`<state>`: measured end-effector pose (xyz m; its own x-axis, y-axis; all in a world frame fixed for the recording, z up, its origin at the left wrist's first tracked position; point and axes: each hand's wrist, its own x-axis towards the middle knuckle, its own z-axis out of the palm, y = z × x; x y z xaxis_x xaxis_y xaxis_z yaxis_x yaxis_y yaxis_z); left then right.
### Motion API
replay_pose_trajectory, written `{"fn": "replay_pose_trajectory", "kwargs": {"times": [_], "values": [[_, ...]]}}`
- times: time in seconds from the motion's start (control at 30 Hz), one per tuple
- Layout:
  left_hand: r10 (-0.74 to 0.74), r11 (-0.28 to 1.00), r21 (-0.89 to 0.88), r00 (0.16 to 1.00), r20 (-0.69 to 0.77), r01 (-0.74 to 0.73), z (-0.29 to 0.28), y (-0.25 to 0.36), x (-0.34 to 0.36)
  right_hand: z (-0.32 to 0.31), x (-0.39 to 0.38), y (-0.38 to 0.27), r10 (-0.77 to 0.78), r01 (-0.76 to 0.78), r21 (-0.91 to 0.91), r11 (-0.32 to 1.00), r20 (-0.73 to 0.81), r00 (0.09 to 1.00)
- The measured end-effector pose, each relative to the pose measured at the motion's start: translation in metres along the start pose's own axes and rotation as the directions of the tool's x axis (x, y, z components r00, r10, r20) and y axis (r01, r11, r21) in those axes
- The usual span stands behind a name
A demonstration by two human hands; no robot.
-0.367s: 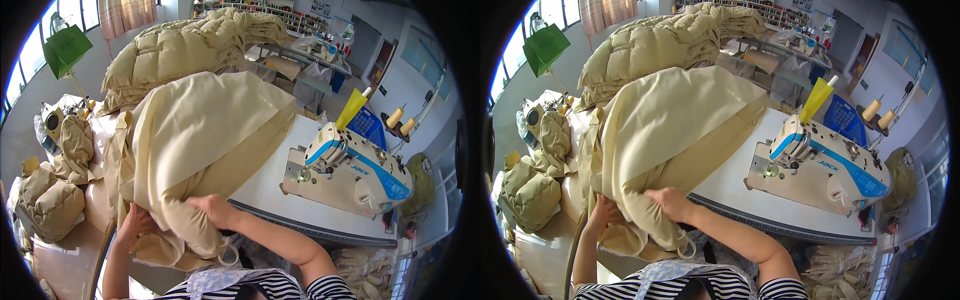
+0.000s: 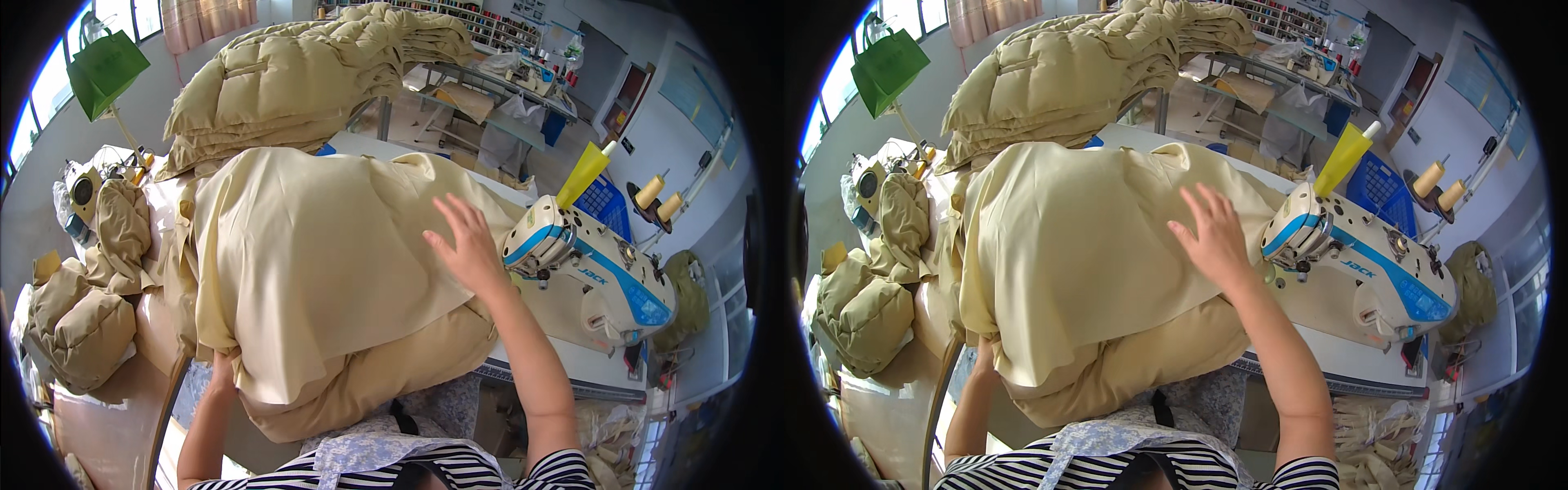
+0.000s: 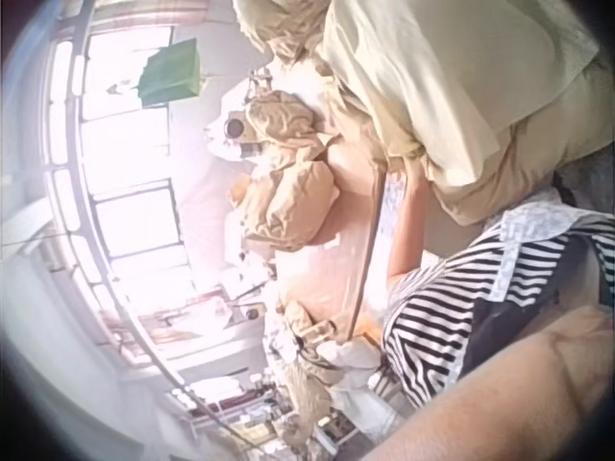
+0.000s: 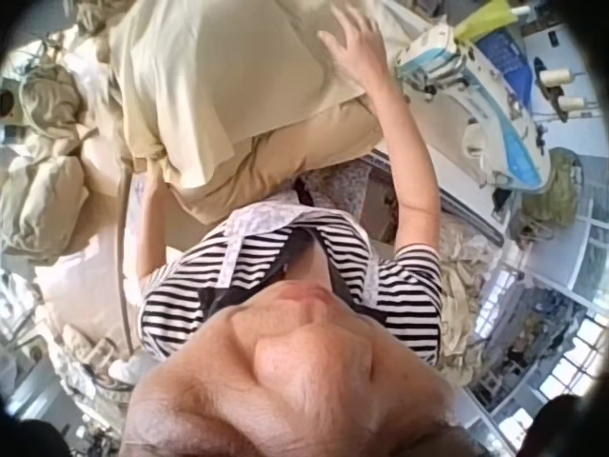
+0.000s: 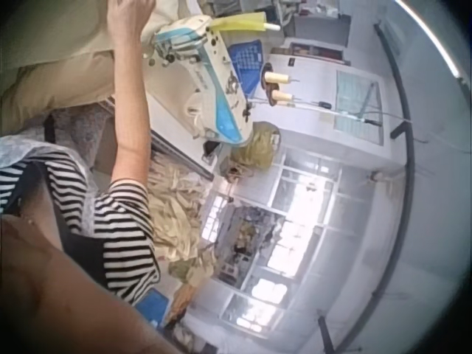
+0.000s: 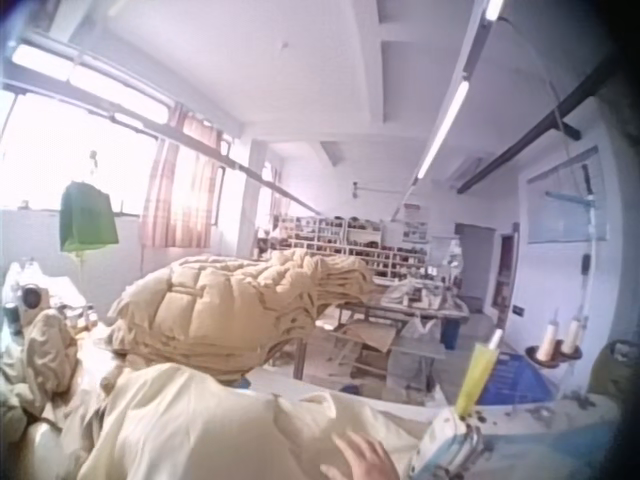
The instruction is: The person aligns a zipper along the edge of a beige fabric and sews it using a sewing machine. They repeatedly adjust the fabric and zipper, sew short segments, and trim threads with scissors. The person continues this process along the zipper length, handling the fabric and zipper by hand.
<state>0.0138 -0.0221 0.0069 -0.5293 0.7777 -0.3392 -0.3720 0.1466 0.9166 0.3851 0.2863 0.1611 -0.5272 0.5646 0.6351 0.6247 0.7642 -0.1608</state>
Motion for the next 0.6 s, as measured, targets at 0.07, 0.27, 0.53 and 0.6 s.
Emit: {"fn": "replay_pose_trajectory", "kwargs": {"times": [0.07,0.27,0.53,0.6], "values": [[0.150,0.987,0.087,0.976,-0.156,-0.138,-0.010,0.011,-0.029,0.022,0.018,0.038,0.207,-0.144,-0.440,0.886,0.097,0.974],[0.765,0.644,0.356,0.577,-0.286,-0.677,-0.065,0.098,-0.028,0.088,0.049,0.014,0.255,-0.371,0.028,0.928,0.678,0.689],[0.798,0.416,0.753,0.601,-0.034,-0.509,0.011,0.355,0.109,-0.021,0.034,-0.072,0.495,-0.425,0.896,0.128,0.314,0.810],[0.698,0.347,0.872,0.716,0.006,-0.345,0.015,0.374,0.130,-0.068,0.024,-0.082,0.466,-0.088,0.851,0.518,-0.194,0.863]]}}
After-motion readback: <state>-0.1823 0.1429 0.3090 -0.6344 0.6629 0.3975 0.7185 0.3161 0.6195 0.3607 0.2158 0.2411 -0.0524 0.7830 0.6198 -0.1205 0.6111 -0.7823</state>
